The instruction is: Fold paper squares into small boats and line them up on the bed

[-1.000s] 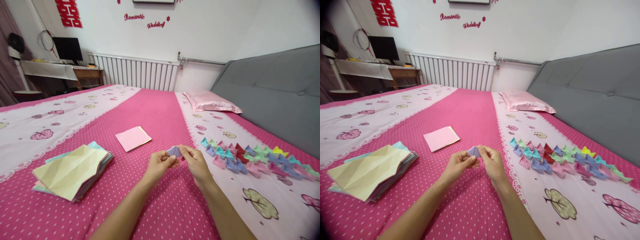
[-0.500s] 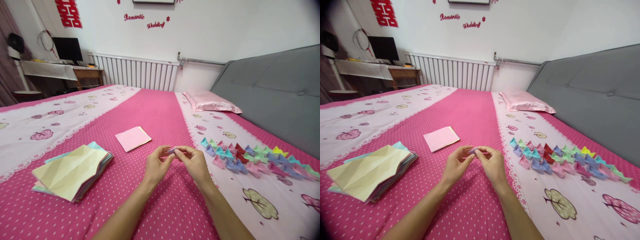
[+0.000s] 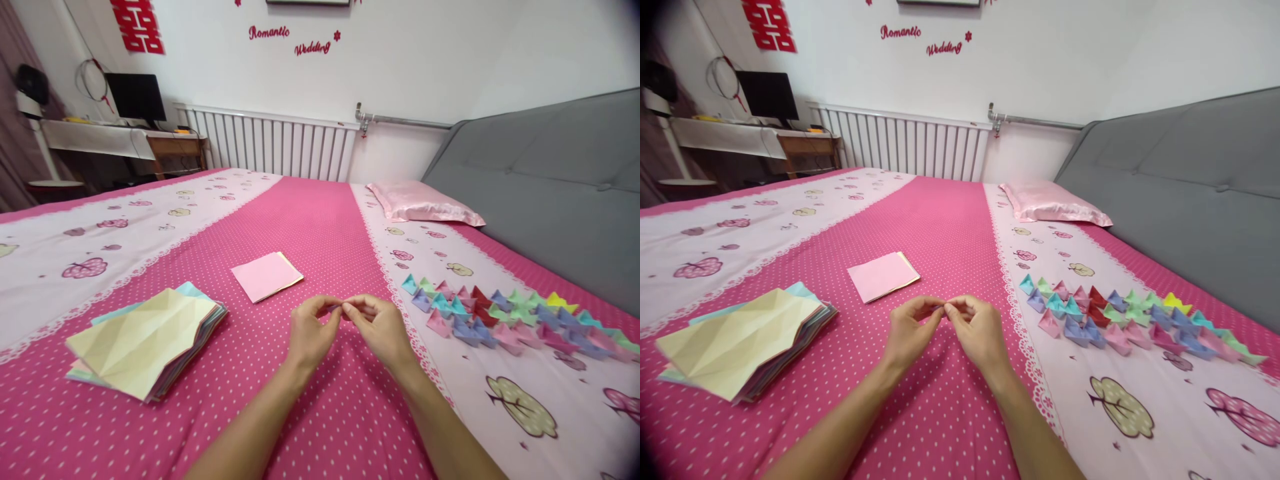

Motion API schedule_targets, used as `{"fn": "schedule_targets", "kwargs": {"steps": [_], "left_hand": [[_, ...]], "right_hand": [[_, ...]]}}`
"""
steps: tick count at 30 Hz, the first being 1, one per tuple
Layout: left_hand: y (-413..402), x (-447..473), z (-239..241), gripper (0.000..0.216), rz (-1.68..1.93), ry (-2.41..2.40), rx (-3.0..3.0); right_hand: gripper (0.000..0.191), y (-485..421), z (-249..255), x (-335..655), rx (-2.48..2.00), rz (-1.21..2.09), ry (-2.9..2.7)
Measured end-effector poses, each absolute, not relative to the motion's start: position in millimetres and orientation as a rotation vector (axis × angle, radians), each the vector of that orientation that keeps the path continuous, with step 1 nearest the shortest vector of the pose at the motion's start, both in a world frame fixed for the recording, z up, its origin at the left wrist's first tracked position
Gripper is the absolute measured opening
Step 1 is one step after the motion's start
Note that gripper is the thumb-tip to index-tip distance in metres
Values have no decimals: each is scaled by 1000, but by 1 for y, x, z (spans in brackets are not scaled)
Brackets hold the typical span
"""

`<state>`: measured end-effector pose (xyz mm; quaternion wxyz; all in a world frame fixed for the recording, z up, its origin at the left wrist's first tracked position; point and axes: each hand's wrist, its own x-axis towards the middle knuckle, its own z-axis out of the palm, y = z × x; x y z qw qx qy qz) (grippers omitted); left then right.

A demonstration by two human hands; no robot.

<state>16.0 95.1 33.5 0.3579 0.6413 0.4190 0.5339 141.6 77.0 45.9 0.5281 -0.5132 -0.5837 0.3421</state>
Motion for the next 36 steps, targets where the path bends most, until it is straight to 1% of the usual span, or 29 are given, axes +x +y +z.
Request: {"fn": "schedule_targets", "kwargs": {"steps": [4, 11, 20, 26, 32, 36], "left_hand": [[101, 15, 26, 9, 1258, 1139, 1654], [114, 14, 9, 11, 1098, 1345, 1807], [110, 13, 11, 15, 904, 1528, 1972], [109, 13, 15, 15, 841, 1595, 1939], [112, 11, 17, 14, 905, 1617, 1899], [114, 9, 20, 13, 913, 1629, 1860]], "right_hand": [[21, 83, 35, 142, -1285, 822, -1414], [18, 92, 15, 140, -1419, 734, -1484], [12, 91, 15, 139, -1585, 573, -1639], [11, 90, 20, 140, -1642, 528, -1666], [12, 92, 19, 144, -1695, 453, -1656], [12, 92, 23, 150, -1691, 466, -1668]]}}
